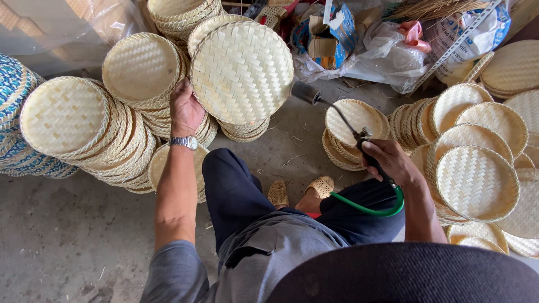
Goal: The person uses a handheld blowtorch to apply flame to the surface of round woven baskets. They pick up each basket from a stack, move the torch over it, and place it back down, repeating the process across multiple units.
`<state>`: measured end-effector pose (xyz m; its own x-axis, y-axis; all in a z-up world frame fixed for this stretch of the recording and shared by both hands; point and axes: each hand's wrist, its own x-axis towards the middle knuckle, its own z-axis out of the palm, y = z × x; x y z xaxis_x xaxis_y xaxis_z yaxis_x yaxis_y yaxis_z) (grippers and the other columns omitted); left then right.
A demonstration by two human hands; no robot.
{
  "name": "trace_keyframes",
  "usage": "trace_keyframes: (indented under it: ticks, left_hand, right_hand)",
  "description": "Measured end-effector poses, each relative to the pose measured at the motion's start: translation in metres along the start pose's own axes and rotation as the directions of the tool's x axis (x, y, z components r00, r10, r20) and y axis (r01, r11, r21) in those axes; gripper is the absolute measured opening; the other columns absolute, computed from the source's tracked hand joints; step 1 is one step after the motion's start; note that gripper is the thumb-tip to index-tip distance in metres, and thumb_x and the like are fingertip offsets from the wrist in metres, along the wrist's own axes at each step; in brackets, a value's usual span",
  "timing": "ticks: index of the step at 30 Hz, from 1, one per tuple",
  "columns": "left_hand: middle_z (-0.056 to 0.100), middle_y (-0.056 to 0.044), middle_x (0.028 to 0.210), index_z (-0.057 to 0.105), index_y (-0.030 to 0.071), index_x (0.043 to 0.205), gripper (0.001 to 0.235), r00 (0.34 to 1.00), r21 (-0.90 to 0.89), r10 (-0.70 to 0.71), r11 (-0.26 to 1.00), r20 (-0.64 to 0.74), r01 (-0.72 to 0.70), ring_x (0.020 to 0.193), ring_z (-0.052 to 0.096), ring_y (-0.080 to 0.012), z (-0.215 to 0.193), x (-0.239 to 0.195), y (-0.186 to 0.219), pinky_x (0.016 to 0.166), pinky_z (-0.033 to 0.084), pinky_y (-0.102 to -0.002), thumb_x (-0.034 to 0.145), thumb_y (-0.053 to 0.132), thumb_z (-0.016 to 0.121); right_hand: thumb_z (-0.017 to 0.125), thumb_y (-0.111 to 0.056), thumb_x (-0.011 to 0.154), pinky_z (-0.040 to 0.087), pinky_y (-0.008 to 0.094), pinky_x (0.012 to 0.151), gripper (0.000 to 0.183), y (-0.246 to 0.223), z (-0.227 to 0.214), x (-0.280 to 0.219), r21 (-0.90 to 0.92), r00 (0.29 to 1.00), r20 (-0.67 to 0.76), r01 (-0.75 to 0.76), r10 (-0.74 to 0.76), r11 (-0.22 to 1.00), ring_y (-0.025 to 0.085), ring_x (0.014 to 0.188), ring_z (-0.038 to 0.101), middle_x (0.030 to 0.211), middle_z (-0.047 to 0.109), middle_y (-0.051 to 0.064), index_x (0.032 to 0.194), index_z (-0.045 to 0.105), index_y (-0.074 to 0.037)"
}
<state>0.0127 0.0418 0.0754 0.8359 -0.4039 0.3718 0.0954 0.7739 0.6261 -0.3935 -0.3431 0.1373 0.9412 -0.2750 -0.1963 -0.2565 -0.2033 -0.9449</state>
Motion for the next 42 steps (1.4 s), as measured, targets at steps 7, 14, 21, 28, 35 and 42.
trace_keyframes:
  ticks: [7,14,21,28,35,42]
  left_hand:
    - [0.073,-0.009,0.124,0.071,0.002,0.119,0.019,0.998,0.055,-0.045,0.998,0.046,0.042,0.116,0.069,-0.0198,0.011,0.001,0.009,0.111,0.054,-0.039,0.104,0.014,0.066]
    - [0.076,-0.007,0.115,0.074,0.005,0.112,0.013,0.996,0.156,-0.073,0.986,0.055,0.063,0.108,0.069,-0.0169,0.003,0.004,0.003,0.103,0.055,-0.034,0.103,0.013,0.070]
    - [0.077,-0.006,0.109,0.076,0.008,0.110,0.014,0.985,0.365,-0.119,0.929,0.124,0.067,0.099,0.068,-0.0141,0.006,0.007,-0.002,0.095,0.054,-0.030,0.104,0.019,0.071]
    - [0.076,-0.004,0.105,0.075,0.008,0.109,0.015,0.979,0.389,-0.151,0.917,0.140,0.086,0.095,0.067,-0.0124,0.013,0.007,-0.020,0.090,0.055,-0.028,0.103,0.021,0.072]
    - [0.073,-0.003,0.097,0.074,0.005,0.103,0.016,0.972,0.396,-0.194,0.909,0.133,0.127,0.089,0.064,-0.0126,0.028,0.003,-0.044,0.084,0.054,-0.028,0.103,0.020,0.069]
    - [0.073,-0.005,0.091,0.075,0.002,0.108,0.019,0.955,0.390,-0.270,0.898,0.119,0.205,0.080,0.065,-0.0142,0.053,-0.010,-0.087,0.073,0.055,-0.026,0.104,0.017,0.064]
  right_hand:
    - [0.052,-0.033,0.107,0.039,0.029,0.035,0.045,0.017,-0.002,0.002,0.002,0.997,0.009,-0.077,0.077,0.997,0.011,0.042,0.048,0.059,0.055,0.007,0.086,0.066,0.005]
    - [0.054,-0.029,0.105,0.040,0.027,0.036,0.038,0.019,-0.012,0.008,0.139,0.996,-0.030,-0.080,0.085,0.987,0.009,0.047,0.051,0.070,0.062,0.006,0.102,0.064,0.007]
    - [0.054,-0.030,0.104,0.043,0.028,0.037,0.035,0.011,-0.020,0.011,0.099,0.994,-0.054,-0.087,0.092,0.991,0.009,0.047,0.051,0.072,0.063,0.005,0.106,0.066,0.002]
    - [0.054,-0.033,0.105,0.039,0.028,0.038,0.036,-0.002,-0.026,0.015,0.045,0.995,-0.052,-0.078,0.080,0.996,0.010,0.045,0.049,0.066,0.059,0.005,0.095,0.066,-0.001]
    - [0.054,-0.033,0.104,0.037,0.030,0.040,0.041,-0.030,-0.027,0.011,-0.041,0.987,-0.109,-0.123,0.118,0.992,0.011,0.044,0.047,0.057,0.054,0.004,0.083,0.064,0.000]
    - [0.053,-0.033,0.105,0.036,0.031,0.042,0.043,-0.063,-0.016,0.006,-0.204,0.992,-0.085,-0.110,0.094,0.973,0.012,0.042,0.046,0.055,0.052,0.004,0.079,0.062,0.000]
